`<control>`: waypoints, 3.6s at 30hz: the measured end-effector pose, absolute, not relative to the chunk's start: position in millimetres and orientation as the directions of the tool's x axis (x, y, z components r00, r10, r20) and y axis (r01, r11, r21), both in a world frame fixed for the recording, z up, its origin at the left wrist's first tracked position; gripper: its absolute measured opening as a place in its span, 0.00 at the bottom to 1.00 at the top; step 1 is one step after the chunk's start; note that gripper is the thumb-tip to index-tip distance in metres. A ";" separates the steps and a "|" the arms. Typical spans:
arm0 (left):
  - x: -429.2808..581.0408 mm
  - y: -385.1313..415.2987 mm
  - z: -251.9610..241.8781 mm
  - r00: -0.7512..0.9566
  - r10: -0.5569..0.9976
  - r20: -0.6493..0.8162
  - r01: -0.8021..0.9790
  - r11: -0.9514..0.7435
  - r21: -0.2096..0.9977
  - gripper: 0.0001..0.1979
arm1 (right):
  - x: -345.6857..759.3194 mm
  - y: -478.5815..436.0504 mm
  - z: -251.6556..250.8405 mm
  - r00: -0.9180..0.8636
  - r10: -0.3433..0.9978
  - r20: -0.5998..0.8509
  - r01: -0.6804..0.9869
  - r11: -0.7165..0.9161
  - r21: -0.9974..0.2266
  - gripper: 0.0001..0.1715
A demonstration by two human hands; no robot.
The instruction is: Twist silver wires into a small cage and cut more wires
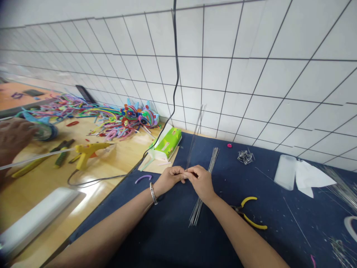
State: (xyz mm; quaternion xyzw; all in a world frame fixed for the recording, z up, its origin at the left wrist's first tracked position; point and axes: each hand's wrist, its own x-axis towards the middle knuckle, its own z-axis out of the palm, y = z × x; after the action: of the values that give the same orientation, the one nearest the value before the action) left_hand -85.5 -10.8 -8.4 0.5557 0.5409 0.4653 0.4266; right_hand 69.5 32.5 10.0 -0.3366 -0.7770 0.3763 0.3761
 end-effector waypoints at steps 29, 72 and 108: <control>-86.3 -10.7 -5.2 0.011 0.998 0.058 0.156 -0.059 0.986 0.10 | 72.4 31.9 11.3 -0.502 0.789 0.354 0.236 0.519 -0.821 0.07; -78.8 -13.6 -0.9 -0.116 0.975 0.191 0.331 -0.144 0.933 0.08 | 97.7 40.7 -0.8 -0.542 0.697 0.469 0.434 0.710 -0.555 0.10; -74.5 -14.0 -13.6 0.090 0.966 0.243 0.487 -0.255 0.835 0.10 | 88.4 25.3 7.7 -0.494 0.728 0.476 0.189 0.624 -0.758 0.06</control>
State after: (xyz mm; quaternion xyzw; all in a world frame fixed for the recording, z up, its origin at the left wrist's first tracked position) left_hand -74.5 -14.0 -13.6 0.6781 0.5359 0.4097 0.2920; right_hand 88.4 25.3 7.7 -0.2862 -0.8007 0.3255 0.4136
